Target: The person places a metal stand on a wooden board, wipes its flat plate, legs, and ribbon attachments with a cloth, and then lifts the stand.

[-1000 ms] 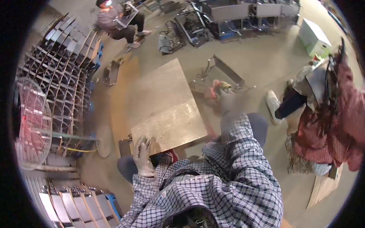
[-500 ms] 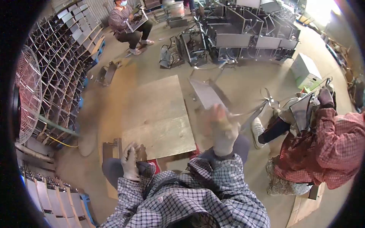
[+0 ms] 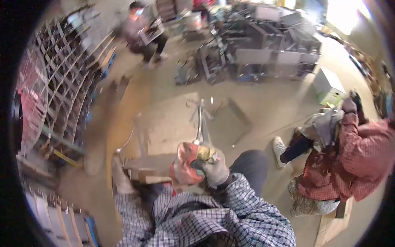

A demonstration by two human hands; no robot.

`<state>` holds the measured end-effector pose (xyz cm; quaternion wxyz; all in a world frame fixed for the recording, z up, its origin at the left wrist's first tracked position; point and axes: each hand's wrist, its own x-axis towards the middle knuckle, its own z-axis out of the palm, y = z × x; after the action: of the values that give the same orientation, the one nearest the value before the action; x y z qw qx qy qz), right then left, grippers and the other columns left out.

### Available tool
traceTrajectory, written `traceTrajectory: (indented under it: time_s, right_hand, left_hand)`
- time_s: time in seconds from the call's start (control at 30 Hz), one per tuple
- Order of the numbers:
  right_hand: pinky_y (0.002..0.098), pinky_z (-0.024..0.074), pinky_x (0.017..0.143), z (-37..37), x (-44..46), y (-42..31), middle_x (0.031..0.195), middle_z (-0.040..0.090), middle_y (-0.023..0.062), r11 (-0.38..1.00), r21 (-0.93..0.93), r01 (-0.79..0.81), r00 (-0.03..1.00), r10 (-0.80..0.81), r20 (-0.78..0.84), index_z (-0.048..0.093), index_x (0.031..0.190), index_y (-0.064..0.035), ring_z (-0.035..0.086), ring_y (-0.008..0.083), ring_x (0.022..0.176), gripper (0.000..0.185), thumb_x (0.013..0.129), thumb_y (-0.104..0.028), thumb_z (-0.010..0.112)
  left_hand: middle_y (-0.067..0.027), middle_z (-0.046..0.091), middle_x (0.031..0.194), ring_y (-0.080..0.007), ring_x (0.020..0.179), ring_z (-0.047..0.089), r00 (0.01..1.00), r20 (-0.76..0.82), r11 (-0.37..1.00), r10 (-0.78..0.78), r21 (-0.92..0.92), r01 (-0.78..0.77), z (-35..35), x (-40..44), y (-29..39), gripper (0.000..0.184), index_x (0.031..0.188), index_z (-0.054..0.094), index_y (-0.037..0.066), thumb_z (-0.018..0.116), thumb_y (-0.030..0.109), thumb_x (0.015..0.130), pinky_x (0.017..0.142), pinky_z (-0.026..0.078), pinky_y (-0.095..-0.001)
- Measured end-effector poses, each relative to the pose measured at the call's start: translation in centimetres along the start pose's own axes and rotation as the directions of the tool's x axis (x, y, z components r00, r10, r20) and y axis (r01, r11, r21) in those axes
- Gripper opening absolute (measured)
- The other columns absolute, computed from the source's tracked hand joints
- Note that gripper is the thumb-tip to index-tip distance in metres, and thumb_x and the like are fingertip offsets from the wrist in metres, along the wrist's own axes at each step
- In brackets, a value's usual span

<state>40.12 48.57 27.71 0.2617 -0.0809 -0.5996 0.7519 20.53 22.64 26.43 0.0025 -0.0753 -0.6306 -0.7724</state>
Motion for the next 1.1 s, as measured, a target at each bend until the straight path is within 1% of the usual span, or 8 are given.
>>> traceTrajectory:
  time_s: [0.03,0.1,0.27,0.4,0.53,0.8,1.0,1.1]
  right_hand:
    - [0.0282,0.0521,0.081,0.1,0.4,1.7,0.101,0.068,0.0054,0.996,-0.021,0.091,0.994,-0.089,0.067,0.063,0.113,0.0007,0.065,0.0145,0.089,0.040,0.075,-0.002,0.075]
    - [0.0305,0.0506,0.078,-0.1,1.5,1.9,0.099,0.064,0.0059,0.873,-0.415,0.256,0.960,-0.180,0.214,0.067,0.104,-0.0011,0.064,0.0187,0.090,0.033,0.079,-0.020,0.080]
    - [0.0306,0.0523,0.074,-1.5,3.3,3.0,0.096,0.067,0.0090,0.742,-0.643,0.190,0.982,-0.156,0.109,0.068,0.105,-0.0023,0.066,0.0201,0.087,0.033,0.076,-0.013,0.079]
    - [0.0298,0.0518,0.079,-2.4,1.7,5.5,0.107,0.068,0.0090,0.894,-0.430,-0.123,0.991,0.087,-0.102,0.066,0.111,0.0006,0.064,0.0158,0.093,0.033,0.082,-0.010,0.075]
    - [0.0301,0.0516,0.082,-1.2,0.6,4.0,0.104,0.069,0.0086,0.899,-0.412,-0.151,0.989,0.133,-0.072,0.064,0.117,0.0008,0.065,0.0157,0.093,0.039,0.082,-0.013,0.076]
    - [0.0344,0.0512,0.077,-1.3,-0.9,4.6,0.099,0.068,0.0114,0.724,-0.689,0.023,0.999,0.001,0.034,0.065,0.122,-0.0089,0.065,0.0270,0.087,0.043,0.080,-0.014,0.074]
    - [0.0347,0.0512,0.077,-0.6,-0.7,4.4,0.097,0.065,0.0111,0.805,-0.594,0.008,0.996,-0.058,-0.065,0.067,0.116,-0.0075,0.065,0.0268,0.090,0.038,0.080,-0.013,0.074]
    - [0.0327,0.0514,0.076,0.0,0.3,3.8,0.096,0.066,0.0094,0.652,-0.729,0.207,0.978,-0.150,0.143,0.067,0.113,-0.0034,0.065,0.0216,0.087,0.034,0.081,-0.008,0.075]
  left_hand:
    - [-0.0106,0.061,0.116,-0.0196,0.108,0.059,0.999,-0.016,0.995,-0.041,0.093,0.042,-1.0,0.4,0.0,0.043,0.125,0.056,-0.002,0.048,0.035,0.104,0.095,0.047,-0.0337]
    - [-0.0058,0.062,0.101,-0.0165,0.097,0.059,0.999,-0.010,0.968,-0.048,0.246,0.049,-3.0,0.7,-0.7,0.036,0.117,0.060,-0.002,0.052,0.031,0.103,0.089,0.046,-0.0316]
    - [-0.0039,0.066,0.090,-0.0123,0.079,0.064,0.992,-0.040,0.984,-0.116,0.132,0.120,-2.3,-0.5,-1.5,0.027,0.113,0.065,0.003,0.061,0.025,0.099,0.075,0.051,-0.0271]
    - [-0.0051,0.068,0.077,-0.0125,0.073,0.065,0.989,0.035,0.988,-0.146,0.052,0.144,-2.9,0.5,-4.3,0.032,0.113,0.067,0.000,0.061,0.028,0.099,0.077,0.053,-0.0265]
    - [-0.0076,0.066,0.068,-0.0158,0.074,0.067,0.976,-0.028,0.926,-0.214,0.313,0.212,-1.2,-0.6,0.0,0.053,0.109,0.067,-0.006,0.055,0.044,0.101,0.073,0.052,-0.0295]
    - [-0.0099,0.065,0.069,-0.0148,0.058,0.060,0.944,-0.036,0.931,-0.327,0.161,0.329,-2.1,-0.5,-1.5,0.057,0.098,0.068,-0.007,0.050,0.047,0.101,0.060,0.050,-0.0271]
    - [-0.0106,0.067,0.076,-0.0150,0.061,0.061,0.969,-0.140,0.977,-0.202,-0.103,0.189,-0.8,-1.3,-2.4,0.043,0.092,0.066,-0.005,0.053,0.035,0.101,0.055,0.046,-0.0263]
    - [-0.0116,0.068,0.077,-0.0144,0.065,0.063,0.965,-0.145,0.975,-0.218,0.004,0.221,-1.0,-0.2,-3.2,0.037,0.093,0.065,-0.005,0.054,0.029,0.099,0.058,0.047,-0.0263]
